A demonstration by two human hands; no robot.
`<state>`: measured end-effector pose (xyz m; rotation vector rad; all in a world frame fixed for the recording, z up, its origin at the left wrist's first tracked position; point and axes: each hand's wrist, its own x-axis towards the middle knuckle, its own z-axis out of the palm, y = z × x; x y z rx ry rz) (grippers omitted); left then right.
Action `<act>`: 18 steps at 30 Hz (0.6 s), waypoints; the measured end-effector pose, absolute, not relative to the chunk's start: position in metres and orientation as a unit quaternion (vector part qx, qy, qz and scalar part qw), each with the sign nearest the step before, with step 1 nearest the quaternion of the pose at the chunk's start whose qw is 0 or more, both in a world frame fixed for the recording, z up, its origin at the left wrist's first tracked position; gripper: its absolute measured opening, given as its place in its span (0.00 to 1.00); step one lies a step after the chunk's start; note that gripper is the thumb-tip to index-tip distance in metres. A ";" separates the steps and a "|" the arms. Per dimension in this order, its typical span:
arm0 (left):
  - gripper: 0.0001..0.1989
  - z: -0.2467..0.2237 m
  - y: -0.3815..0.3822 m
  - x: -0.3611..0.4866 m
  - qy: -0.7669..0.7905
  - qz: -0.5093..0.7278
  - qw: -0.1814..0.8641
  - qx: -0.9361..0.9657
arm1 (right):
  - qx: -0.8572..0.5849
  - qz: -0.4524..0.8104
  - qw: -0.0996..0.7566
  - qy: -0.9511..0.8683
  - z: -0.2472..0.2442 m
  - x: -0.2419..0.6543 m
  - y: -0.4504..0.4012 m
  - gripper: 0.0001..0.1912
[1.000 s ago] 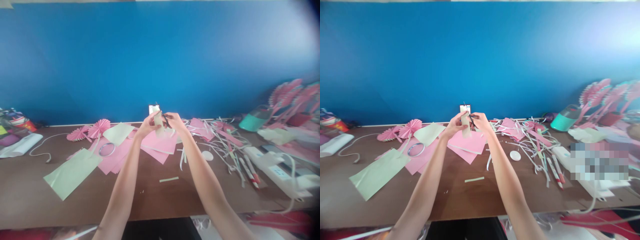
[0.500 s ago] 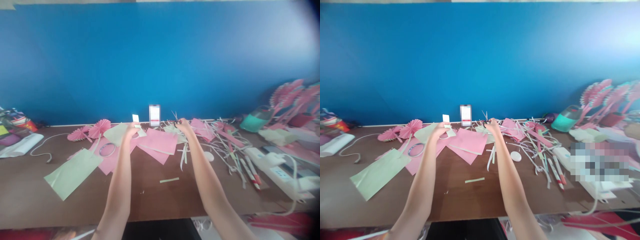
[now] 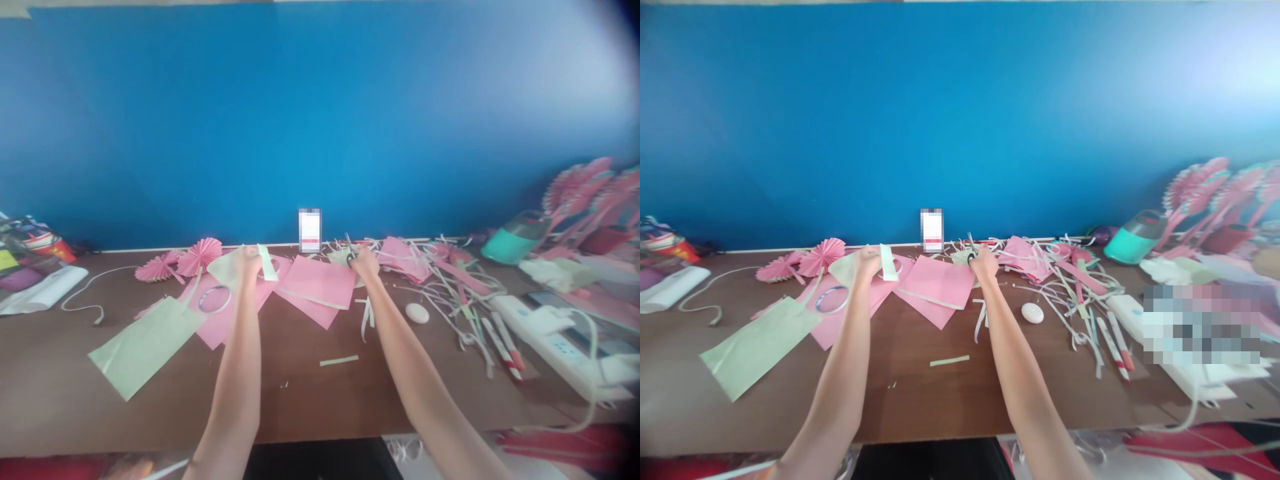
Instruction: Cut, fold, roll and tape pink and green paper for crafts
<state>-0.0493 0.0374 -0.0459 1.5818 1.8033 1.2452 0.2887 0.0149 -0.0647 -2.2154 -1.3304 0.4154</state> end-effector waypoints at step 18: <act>0.22 -0.009 0.017 0.037 0.443 0.345 0.453 0.692 | -0.651 0.211 0.518 -0.514 0.000 0.284 -0.002 0.30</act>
